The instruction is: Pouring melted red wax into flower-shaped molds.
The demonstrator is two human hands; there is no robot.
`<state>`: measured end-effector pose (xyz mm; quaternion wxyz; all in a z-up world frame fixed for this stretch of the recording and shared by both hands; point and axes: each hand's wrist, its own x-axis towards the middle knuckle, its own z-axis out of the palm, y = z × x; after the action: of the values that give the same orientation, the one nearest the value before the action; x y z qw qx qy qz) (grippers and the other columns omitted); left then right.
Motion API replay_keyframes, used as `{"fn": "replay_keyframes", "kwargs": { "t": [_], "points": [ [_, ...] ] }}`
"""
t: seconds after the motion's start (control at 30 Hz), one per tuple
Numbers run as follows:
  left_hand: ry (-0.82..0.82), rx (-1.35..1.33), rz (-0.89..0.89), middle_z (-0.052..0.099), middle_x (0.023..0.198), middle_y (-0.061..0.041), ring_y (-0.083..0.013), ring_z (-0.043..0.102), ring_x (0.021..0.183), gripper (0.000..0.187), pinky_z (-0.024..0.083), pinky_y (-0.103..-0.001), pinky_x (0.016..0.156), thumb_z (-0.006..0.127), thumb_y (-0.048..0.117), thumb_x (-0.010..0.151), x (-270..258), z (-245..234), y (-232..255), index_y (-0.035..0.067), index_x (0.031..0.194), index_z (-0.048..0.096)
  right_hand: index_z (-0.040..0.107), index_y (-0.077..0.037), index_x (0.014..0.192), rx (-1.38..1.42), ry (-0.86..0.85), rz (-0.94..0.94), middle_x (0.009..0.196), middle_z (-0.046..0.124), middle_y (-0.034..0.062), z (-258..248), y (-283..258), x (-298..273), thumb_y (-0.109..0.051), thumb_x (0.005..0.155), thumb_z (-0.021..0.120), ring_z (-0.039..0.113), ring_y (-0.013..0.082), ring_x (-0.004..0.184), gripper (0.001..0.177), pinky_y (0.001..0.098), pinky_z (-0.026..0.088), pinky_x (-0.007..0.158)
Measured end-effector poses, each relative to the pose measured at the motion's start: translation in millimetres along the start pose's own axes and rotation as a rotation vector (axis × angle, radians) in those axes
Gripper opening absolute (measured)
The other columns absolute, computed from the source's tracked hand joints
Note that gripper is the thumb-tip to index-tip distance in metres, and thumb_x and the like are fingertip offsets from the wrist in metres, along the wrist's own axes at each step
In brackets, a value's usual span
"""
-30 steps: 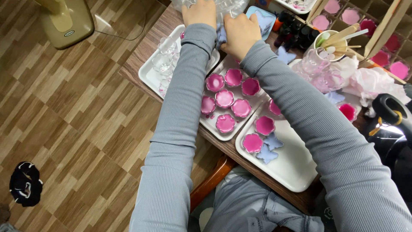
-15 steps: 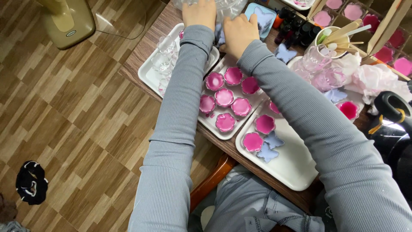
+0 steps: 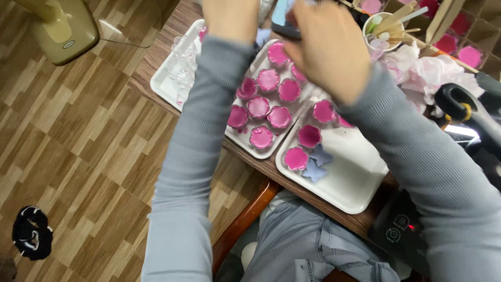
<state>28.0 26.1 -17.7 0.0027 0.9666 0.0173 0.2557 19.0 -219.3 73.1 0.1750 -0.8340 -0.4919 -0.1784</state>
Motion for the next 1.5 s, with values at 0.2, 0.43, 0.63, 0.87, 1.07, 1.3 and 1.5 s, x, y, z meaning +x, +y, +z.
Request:
{"fn": "replay_keyframes", "kwargs": {
  "t": [0.2, 0.43, 0.63, 0.87, 1.07, 1.3, 1.5],
  "points": [
    [0.233, -0.199, 0.229, 0.063, 0.095, -0.012, -0.0304, 0.06, 0.098, 0.019, 0.046, -0.05, 0.093, 0.062, 0.014, 0.09, -67, -136, 88, 0.007, 0.107, 0.064, 0.06, -0.002, 0.112, -0.032, -0.223, 0.155, 0.09, 0.062, 0.0182, -81, -47, -67, -0.027, 0.094, 0.078, 0.063, 0.0394, 0.084, 0.036, 0.0491, 0.05, 0.07],
    [-0.101, -0.374, 0.248, 0.059, 0.068, -0.008, -0.027, 0.064, 0.083, 0.008, 0.045, -0.042, 0.081, 0.063, 0.013, 0.085, -109, -158, 134, 0.012, 0.077, 0.061, 0.063, -0.008, 0.109, -0.029, -0.549, 0.319, 0.083, 0.066, 0.0147, -56, -53, -152, -0.039, 0.077, 0.079, 0.067, 0.0345, 0.081, 0.048, 0.0468, 0.054, 0.067],
    [-0.183, -0.463, 0.198, 0.065, 0.073, -0.009, -0.0284, 0.065, 0.085, 0.009, 0.043, -0.044, 0.077, 0.072, 0.013, 0.083, -119, -160, 144, 0.011, 0.092, 0.07, 0.054, -0.001, 0.115, 0.045, -0.503, 0.293, 0.085, 0.066, 0.0139, -24, -73, -182, -0.047, 0.061, 0.086, 0.064, 0.033, 0.094, 0.077, 0.0444, 0.052, 0.074],
    [-0.242, -0.443, 0.131, 0.068, 0.079, -0.011, -0.0305, 0.066, 0.09, 0.033, 0.046, -0.046, 0.086, 0.081, 0.019, 0.079, -130, -160, 133, 0.009, 0.108, 0.07, 0.05, -0.002, 0.121, 0.088, -0.517, 0.362, 0.085, 0.067, 0.0114, -19, -69, -194, -0.041, 0.066, 0.086, 0.063, 0.0294, 0.098, 0.077, 0.0421, 0.049, 0.079],
    [-0.279, -0.472, 0.113, 0.069, 0.078, -0.011, -0.0311, 0.066, 0.091, 0.039, 0.045, -0.045, 0.08, 0.081, 0.021, 0.078, -143, -151, 136, 0.01, 0.114, 0.07, 0.049, -0.006, 0.126, 0.003, -0.508, 0.363, 0.095, 0.067, 0.0107, -23, -69, -190, -0.036, 0.063, 0.086, 0.062, 0.0283, 0.102, 0.08, 0.0418, 0.049, 0.081],
    [-0.313, -0.49, 0.115, 0.069, 0.079, -0.01, -0.0299, 0.066, 0.088, 0.037, 0.046, -0.045, 0.079, 0.081, 0.023, 0.08, -146, -147, 143, 0.01, 0.114, 0.069, 0.048, -0.005, 0.137, -0.011, -0.493, 0.349, 0.121, 0.058, 0.0113, -24, -68, -187, -0.036, 0.058, 0.089, 0.06, 0.0301, 0.102, 0.094, 0.0423, 0.051, 0.081],
    [-0.317, -0.5, 0.104, 0.069, 0.079, -0.01, -0.03, 0.067, 0.085, 0.039, 0.046, -0.045, 0.077, 0.081, 0.024, 0.08, -146, -147, 147, 0.01, 0.115, 0.068, 0.053, -0.008, 0.128, 0.02, -0.517, 0.352, 0.124, 0.057, 0.0118, -20, -59, -198, -0.034, 0.061, 0.088, 0.06, 0.0301, 0.102, 0.08, 0.0426, 0.052, 0.083]
  ]
}}
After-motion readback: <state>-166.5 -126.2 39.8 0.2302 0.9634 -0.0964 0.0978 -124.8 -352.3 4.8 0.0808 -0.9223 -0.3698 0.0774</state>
